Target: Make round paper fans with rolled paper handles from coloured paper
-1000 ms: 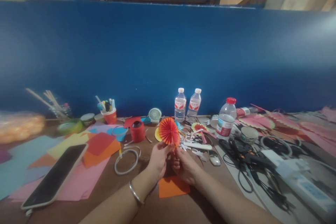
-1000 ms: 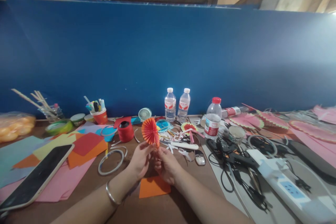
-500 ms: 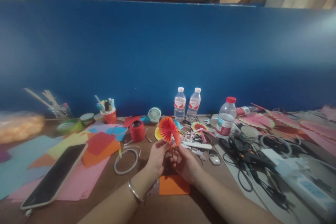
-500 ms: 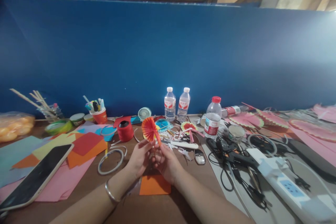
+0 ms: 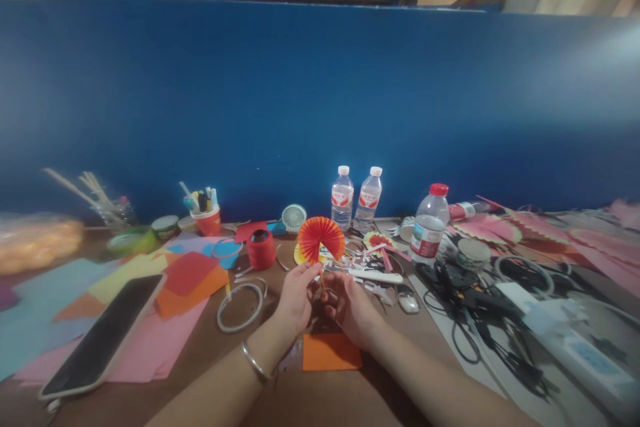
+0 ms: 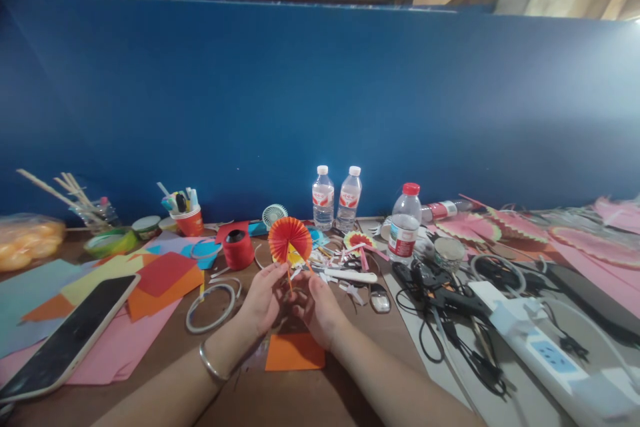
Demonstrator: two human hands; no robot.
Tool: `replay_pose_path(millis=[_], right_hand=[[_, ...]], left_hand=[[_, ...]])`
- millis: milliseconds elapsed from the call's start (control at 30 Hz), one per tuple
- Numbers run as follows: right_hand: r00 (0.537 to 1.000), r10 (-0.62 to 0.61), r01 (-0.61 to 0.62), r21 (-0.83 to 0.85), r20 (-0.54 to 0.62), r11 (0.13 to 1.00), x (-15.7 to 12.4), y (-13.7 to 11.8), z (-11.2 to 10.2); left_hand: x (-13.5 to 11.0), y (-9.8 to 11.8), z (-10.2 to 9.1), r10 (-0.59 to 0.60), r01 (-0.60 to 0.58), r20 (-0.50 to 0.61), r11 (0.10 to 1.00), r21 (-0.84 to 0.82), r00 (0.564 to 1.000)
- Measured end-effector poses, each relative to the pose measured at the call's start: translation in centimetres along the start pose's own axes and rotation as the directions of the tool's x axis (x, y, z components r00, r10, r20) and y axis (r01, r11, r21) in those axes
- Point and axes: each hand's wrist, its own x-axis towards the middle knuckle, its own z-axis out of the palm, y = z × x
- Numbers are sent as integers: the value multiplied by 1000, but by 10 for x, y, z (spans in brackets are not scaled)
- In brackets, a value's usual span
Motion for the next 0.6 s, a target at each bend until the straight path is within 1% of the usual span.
replay_pose_path(millis=[67, 100, 167, 233, 300, 367, 467, 533, 600], right_hand=[[999, -7, 6, -13, -45, 1000, 0, -1, 1], [997, -34, 32, -24, -74, 999, 1, -2, 1], [978, -149, 137, -87, -147, 987, 1, -5, 2], [934, -294, 249, -219, -203, 943, 2, -7, 1], [895, -400, 308, -375, -198, 875, 2, -8, 0], [881, -442, 310, -500, -167, 808, 1, -8, 0], [889, -437, 276, -601, -138, 751, -1, -6, 2], [896, -427, 254, -653, -119, 714, -3, -5, 6], [893, -440, 245, -722, -92, 648, -5, -5, 9]], left_hand=[[2, -1, -2, 7, -7, 14, 1000, 5, 1000], [3, -1, -3, 20, -20, 6, 1000, 7, 1000], [6, -2, -4, 57, -57, -30, 998, 10, 998], [7, -3, -5, 82, -81, -61, 997, 17, 995], [8, -4, -5, 86, -84, -62, 996, 29, 994], [8, -4, -5, 90, -89, -45, 996, 28, 995], [6, -3, -2, 105, -105, -16, 994, 4, 994], [5, -3, -1, 106, -106, -32, 994, 11, 994], [4, -2, 0, 99, -98, -57, 995, 33, 993]])
